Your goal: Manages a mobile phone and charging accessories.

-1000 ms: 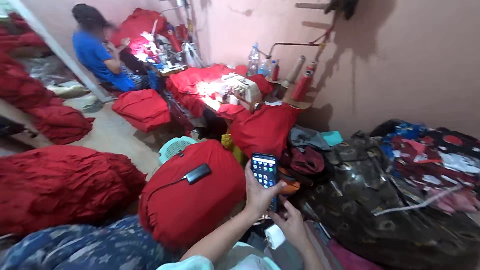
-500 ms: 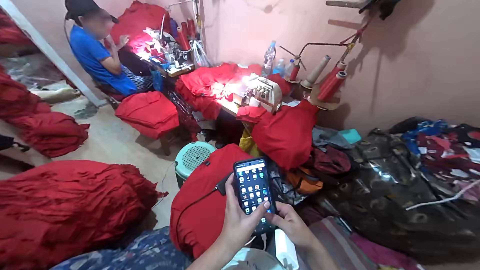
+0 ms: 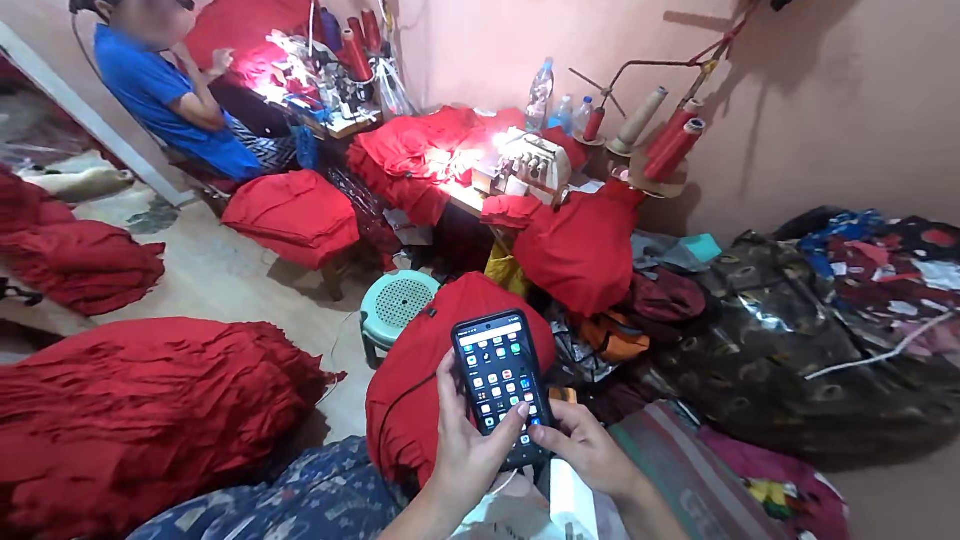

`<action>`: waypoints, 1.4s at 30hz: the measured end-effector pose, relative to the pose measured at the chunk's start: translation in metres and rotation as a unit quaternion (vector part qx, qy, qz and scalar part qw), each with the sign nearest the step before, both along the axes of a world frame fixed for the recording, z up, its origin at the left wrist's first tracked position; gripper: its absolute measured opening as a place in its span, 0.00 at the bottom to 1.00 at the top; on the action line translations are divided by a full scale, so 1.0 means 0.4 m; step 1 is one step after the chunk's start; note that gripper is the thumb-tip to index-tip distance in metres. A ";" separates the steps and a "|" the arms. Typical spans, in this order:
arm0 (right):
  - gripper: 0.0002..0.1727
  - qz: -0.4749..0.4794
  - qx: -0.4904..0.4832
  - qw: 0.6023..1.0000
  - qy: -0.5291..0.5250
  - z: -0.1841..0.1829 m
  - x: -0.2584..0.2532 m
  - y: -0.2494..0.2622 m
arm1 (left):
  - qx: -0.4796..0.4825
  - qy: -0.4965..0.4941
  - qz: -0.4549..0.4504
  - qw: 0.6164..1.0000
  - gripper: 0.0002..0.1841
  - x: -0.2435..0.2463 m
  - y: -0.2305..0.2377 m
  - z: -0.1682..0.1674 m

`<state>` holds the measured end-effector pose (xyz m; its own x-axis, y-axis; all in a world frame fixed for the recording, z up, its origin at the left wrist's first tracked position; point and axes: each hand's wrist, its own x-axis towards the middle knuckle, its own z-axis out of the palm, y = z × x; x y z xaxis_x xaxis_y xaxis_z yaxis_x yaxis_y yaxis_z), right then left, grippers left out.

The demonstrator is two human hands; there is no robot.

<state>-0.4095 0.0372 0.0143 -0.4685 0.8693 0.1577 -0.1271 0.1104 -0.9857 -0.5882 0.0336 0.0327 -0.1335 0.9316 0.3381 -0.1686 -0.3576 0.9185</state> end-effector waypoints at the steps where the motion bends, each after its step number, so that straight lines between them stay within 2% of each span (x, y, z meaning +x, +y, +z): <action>1: 0.09 0.002 0.002 1.000 -0.001 -0.001 0.000 -0.005 | 0.000 0.002 0.002 1.000 0.48 -0.001 -0.006 0.000; 9: 0.08 0.016 0.007 1.000 0.016 -0.005 0.037 -0.064 | 0.032 0.004 0.008 0.999 0.48 0.034 -0.078 0.006; 12: 0.08 0.047 -0.024 0.998 0.045 -0.014 0.056 -0.087 | -0.014 -0.069 -0.073 0.995 0.37 0.036 -0.105 0.012; 13: 0.09 0.067 -0.046 0.995 0.054 -0.020 0.059 -0.094 | -0.067 -0.119 -0.131 0.982 0.33 0.028 -0.114 0.010; 15: 0.10 0.102 -0.098 0.988 0.065 -0.041 0.054 -0.108 | -0.170 -0.257 -0.257 0.916 0.30 0.012 -0.121 -0.019; 17: 0.10 0.110 -0.139 0.982 0.064 -0.064 0.046 -0.124 | -0.200 -0.324 -0.291 0.877 0.31 0.010 -0.131 -0.050; 19: 0.09 0.115 -0.177 0.976 0.054 -0.082 0.049 -0.141 | -0.206 -0.377 -0.254 0.867 0.32 0.020 -0.153 -0.067; 22: 0.08 0.180 -0.214 0.960 0.008 -0.103 0.072 -0.157 | -0.196 -0.417 -0.160 0.873 0.33 0.030 -0.163 -0.073; 24: 0.14 0.211 -0.210 0.955 -0.011 -0.118 0.074 -0.158 | -0.194 -0.414 -0.091 0.884 0.34 0.030 -0.158 -0.069; 27: 0.16 0.209 -0.213 0.954 0.004 -0.123 0.055 -0.153 | -0.196 -0.387 -0.027 0.901 0.31 0.028 -0.159 -0.053; 32: 0.13 0.197 -0.177 0.964 0.010 -0.128 0.022 -0.147 | -0.163 -0.371 0.006 0.914 0.34 0.008 -0.166 -0.057; 36: 0.13 0.198 -0.171 0.965 0.010 -0.119 0.005 -0.130 | -0.166 -0.395 0.030 0.903 0.26 0.000 -0.151 -0.045; 37: 0.13 0.201 -0.171 0.965 0.006 -0.121 0.006 -0.127 | -0.159 -0.392 0.035 0.906 0.27 -0.007 -0.144 -0.042; 40: 0.13 0.188 -0.182 0.965 -0.019 -0.161 0.045 -0.120 | -0.063 -0.336 0.106 0.934 0.39 -0.110 -0.102 -0.020; 42: 0.14 0.125 -0.234 0.963 -0.041 -0.201 0.085 -0.113 | -0.006 -0.286 0.207 0.936 0.40 -0.219 -0.085 0.006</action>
<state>-0.3754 -0.0080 -0.0660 -0.6669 0.6943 -0.2705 -0.0114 -0.3725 -0.9280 -0.6758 -0.0006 0.0350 -0.6404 0.7626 0.0913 -0.4824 -0.4919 0.7248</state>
